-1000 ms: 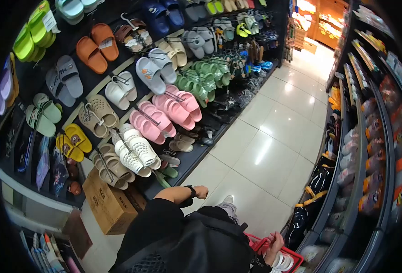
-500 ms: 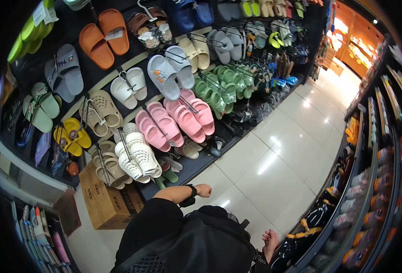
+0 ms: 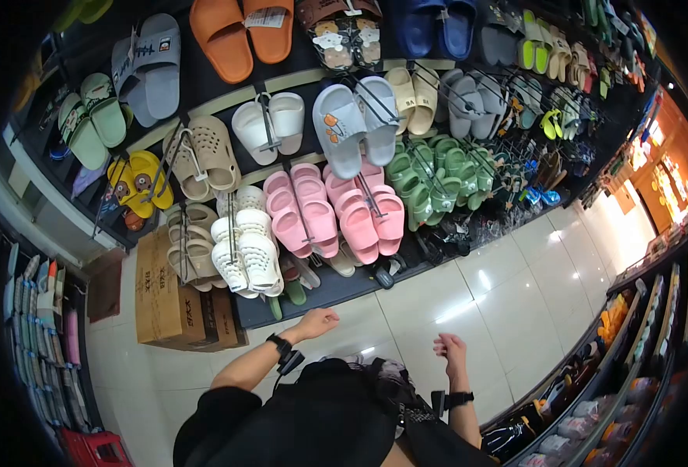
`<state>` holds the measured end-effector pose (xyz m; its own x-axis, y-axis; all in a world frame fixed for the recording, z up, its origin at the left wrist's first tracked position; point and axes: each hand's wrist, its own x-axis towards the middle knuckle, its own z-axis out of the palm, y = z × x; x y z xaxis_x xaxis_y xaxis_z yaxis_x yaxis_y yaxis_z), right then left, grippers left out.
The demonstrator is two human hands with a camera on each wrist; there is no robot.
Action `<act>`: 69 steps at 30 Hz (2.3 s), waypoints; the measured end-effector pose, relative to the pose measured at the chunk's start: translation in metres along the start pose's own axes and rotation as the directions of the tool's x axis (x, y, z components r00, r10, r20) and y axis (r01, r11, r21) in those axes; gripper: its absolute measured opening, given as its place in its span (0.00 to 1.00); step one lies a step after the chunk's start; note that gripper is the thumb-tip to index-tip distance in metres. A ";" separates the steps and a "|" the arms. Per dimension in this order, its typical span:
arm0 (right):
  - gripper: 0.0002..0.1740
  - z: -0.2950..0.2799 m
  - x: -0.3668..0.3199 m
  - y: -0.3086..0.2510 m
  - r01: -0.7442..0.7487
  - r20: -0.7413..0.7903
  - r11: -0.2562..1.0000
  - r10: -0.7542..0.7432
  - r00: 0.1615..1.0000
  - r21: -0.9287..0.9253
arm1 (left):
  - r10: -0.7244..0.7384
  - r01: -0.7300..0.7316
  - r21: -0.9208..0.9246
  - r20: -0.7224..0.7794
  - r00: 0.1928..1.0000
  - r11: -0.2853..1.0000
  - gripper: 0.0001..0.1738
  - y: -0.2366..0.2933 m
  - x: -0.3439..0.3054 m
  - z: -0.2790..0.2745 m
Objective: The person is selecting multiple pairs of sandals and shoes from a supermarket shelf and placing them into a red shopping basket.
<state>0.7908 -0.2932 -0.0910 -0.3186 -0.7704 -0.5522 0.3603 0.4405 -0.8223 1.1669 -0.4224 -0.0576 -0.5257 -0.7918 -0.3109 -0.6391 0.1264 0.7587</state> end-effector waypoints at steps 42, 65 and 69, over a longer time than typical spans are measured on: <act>0.14 0.250 0.181 -0.348 -0.513 0.736 0.617 -0.167 0.656 0.597 | 0.026 -0.210 -0.349 -0.464 0.885 0.913 0.29 0.176 0.151 -0.167; 0.12 0.147 -0.012 -0.163 0.076 0.137 0.744 -0.220 0.966 0.664 | 0.187 -0.019 -0.348 0.456 0.870 0.937 0.21 0.183 0.127 -0.128; 0.11 0.124 -0.075 -0.132 0.151 -0.068 0.780 -0.139 0.988 0.607 | 0.217 -0.037 -0.317 0.553 0.805 0.948 0.19 0.193 0.113 -0.096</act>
<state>0.8755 -0.3510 0.0759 -0.4242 -0.7910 -0.4410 0.7653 -0.0528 -0.6415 1.0378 -0.5451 0.1086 -0.8718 -0.2795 -0.4024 -0.4079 -0.0406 0.9121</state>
